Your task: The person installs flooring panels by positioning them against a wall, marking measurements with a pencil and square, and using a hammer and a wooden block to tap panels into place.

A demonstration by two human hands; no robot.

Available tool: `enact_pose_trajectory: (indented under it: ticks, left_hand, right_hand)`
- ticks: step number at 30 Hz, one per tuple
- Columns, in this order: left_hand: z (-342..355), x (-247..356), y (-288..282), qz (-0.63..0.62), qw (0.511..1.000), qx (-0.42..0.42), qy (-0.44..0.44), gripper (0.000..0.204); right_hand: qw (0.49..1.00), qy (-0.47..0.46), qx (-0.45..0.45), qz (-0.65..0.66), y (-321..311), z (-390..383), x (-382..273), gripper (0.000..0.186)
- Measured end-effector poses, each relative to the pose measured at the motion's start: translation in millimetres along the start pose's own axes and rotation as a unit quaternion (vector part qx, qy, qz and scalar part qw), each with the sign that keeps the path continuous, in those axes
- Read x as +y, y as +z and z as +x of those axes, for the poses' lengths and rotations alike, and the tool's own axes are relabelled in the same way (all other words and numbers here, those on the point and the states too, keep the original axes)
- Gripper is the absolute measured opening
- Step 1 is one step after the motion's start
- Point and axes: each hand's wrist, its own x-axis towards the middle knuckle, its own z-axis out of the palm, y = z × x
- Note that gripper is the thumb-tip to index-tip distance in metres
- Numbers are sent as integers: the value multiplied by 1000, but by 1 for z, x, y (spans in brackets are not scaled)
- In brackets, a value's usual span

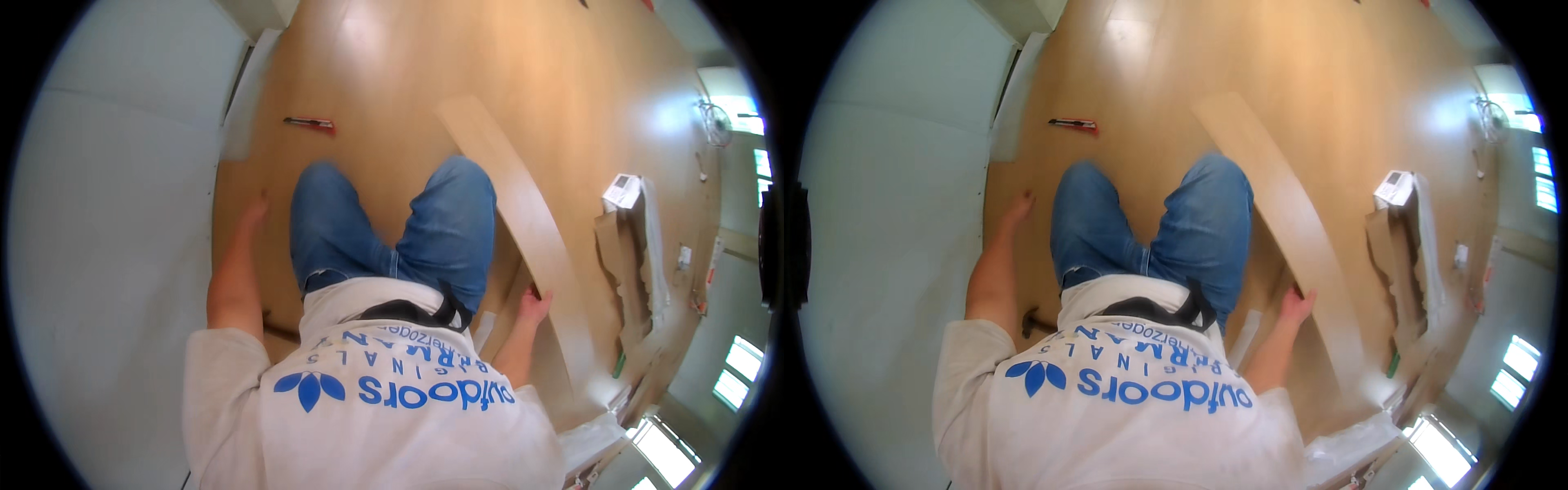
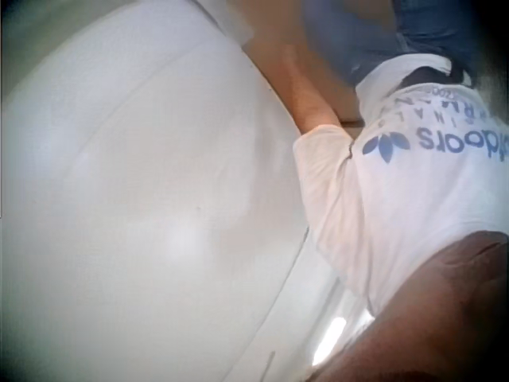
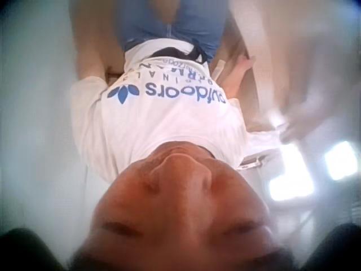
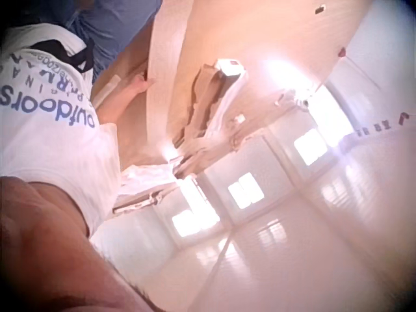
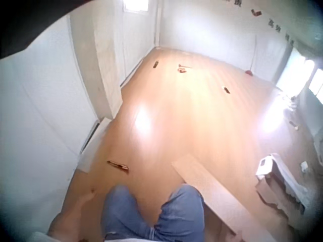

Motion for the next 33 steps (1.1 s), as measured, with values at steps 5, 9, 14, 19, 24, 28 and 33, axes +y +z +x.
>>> enact_pose_trajectory:
  ticks: [5,9,14,19,24,28,33]
  left_hand:
    - [111,136,34,77,987,19,137,47]
    - [124,236,61,195,954,16,225,55]
    - [103,272,61,296,925,43,232,52]
    - [135,227,84,273,911,100,292,47]
    - [128,223,83,230,938,45,255,33]
    - [98,174,74,237,956,96,144,29]
    - [-22,113,67,56,997,55,15,28]
  right_hand:
    - [993,-82,-83,-21,55,-72,-73,48]
    - [961,-175,-187,-107,99,-135,-136,52]
    - [909,-309,-217,-177,199,-204,-185,58]
    - [835,-403,-318,-198,329,-241,-184,61]
    - [793,-492,-300,-199,471,-264,-133,67]
    - [753,-503,-401,-139,529,-216,-109,73]
    - [785,-438,-433,-67,617,-257,-11,84]
